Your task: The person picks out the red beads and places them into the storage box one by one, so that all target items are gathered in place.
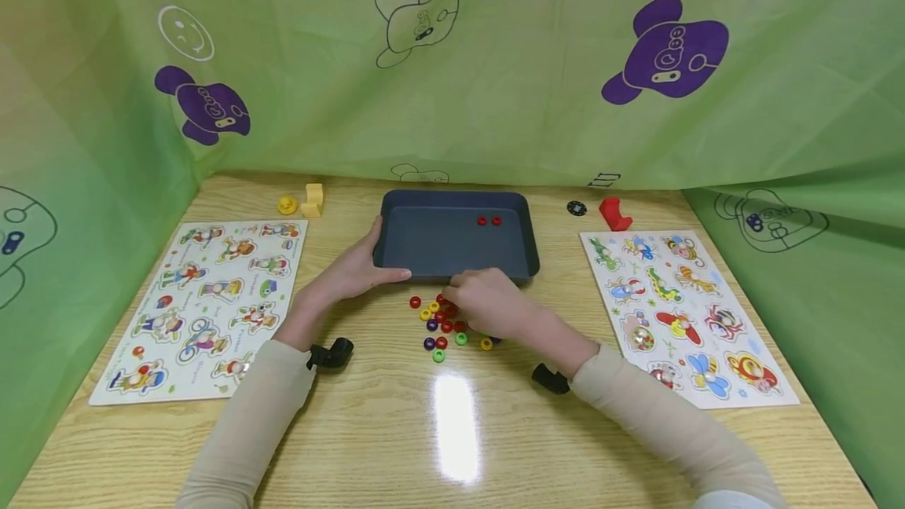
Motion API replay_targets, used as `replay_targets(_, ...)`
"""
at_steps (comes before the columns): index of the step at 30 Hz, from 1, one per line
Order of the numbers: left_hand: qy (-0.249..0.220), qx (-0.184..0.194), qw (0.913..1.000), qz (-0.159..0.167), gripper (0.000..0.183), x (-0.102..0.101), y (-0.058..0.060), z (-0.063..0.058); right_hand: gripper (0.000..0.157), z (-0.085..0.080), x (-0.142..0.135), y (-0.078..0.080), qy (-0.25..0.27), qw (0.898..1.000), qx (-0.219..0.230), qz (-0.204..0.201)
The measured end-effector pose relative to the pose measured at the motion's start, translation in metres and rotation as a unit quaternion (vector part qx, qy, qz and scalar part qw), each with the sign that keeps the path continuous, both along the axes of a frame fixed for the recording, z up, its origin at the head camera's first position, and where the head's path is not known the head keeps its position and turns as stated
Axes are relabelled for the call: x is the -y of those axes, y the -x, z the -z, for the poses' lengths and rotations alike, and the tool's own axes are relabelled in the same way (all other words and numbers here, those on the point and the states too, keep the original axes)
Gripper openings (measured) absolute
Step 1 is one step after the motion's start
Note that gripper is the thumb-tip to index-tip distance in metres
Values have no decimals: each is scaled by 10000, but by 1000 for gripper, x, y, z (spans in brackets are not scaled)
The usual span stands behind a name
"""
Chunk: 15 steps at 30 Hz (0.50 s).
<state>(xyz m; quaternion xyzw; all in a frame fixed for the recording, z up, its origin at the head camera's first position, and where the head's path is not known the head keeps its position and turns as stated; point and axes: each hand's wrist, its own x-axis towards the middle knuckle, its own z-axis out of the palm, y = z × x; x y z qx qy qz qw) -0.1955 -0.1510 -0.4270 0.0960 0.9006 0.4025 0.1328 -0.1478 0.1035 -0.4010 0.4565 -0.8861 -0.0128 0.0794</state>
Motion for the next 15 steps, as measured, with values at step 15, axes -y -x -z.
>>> replay_targets(15, -62, -34, 10000, 57, 116, 0, 0, 0, 17, 10, 4, 1, 65, 10000, 29, 57)
